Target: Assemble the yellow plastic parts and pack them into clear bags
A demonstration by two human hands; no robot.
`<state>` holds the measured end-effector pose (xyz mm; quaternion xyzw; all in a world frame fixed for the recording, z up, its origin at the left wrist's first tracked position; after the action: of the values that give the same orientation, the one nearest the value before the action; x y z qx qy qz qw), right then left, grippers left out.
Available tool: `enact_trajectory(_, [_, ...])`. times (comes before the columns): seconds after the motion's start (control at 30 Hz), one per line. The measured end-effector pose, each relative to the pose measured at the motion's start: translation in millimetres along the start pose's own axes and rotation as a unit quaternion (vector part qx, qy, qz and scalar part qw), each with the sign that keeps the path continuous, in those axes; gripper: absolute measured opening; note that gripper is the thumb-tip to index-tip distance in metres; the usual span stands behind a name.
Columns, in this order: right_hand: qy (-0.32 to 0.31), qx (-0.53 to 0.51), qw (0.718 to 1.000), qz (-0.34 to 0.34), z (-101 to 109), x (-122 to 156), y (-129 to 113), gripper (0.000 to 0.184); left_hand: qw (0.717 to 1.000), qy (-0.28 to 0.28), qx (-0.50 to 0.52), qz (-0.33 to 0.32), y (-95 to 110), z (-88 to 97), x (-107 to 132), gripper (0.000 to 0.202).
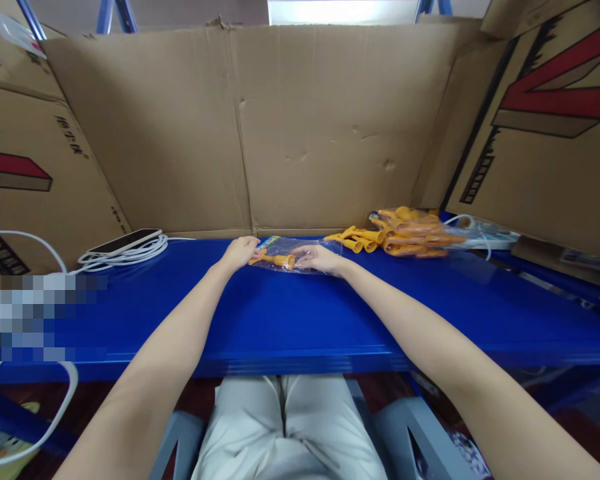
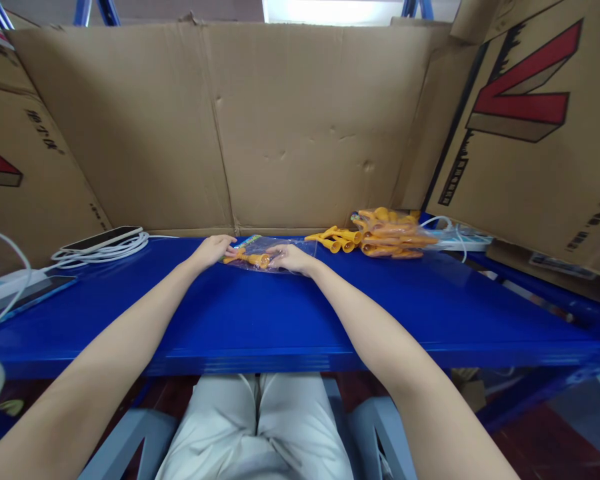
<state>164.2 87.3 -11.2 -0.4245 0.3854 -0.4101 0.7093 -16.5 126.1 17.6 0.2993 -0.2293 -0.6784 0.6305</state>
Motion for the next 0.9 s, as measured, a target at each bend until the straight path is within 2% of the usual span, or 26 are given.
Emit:
enact_trajectory(0.1, [-0.003,-0.022,1.000,0.007,-1.1,-1.2,-1.4,0.036,0.994,0.021,-0.100,-0.044,9.2,5.1,2.7,0.039])
enact_trajectory(0.2, [-0.005,-0.037,0.999,0.009,-1.7,-1.7,-0.7,0.032,0.970,0.041,-0.223,-0.090,24.3,6.0,10.6,0.037])
enact_trajectory(0.4, [-0.008,-0.046,0.999,0.018,-2.1,-4.9,1.5,0.029,0.930,0.031,-0.353,-0.103,40.0,-4.8,23.5,0.035])
enact_trajectory(0.5, [0.022,0.016,0.999,0.022,9.2,-10.1,1.7,0.027,0.920,0.037,-0.378,-0.095,43.6,-8.5,27.5,0.036])
enact_trajectory(0.57, [0.066,0.113,0.991,0.023,27.3,-11.4,-1.0,0.024,0.916,0.047,-0.390,-0.082,44.3,-8.1,29.6,0.037])
enact_trajectory(0.63, [0.125,0.249,0.960,0.026,52.4,-7.5,-9.3,0.024,0.913,0.059,-0.399,-0.061,42.6,-4.9,30.6,0.038])
enact_trajectory(0.73, [0.232,0.445,0.865,0.007,93.6,10.6,-25.7,0.027,0.911,0.075,-0.406,-0.018,35.1,3.9,29.2,0.039])
enact_trajectory(0.8, [0.279,0.520,0.807,-0.022,114.9,24.5,-29.3,0.031,0.910,0.090,-0.405,0.015,28.3,12.2,27.3,0.039])
enact_trajectory(0.83, [0.281,0.542,0.791,-0.049,122.8,29.1,-25.2,0.033,0.909,0.099,-0.403,0.032,24.8,16.5,26.5,0.040])
enact_trajectory(0.9, [0.244,0.556,0.786,-0.117,132.6,33.2,-6.1,0.036,0.907,0.113,-0.400,0.060,18.7,23.8,25.6,0.040])
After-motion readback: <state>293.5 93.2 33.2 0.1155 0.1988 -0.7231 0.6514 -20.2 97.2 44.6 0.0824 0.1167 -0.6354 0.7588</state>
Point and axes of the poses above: each hand's wrist, its own x-axis away from the middle knuckle, its own z-axis out of the back of the hand, y = z × x, the point moved 10 cm from there along -x, towards the middle knuckle, and after that the axes turned 7 degrees about z, right-handed, at the moved point
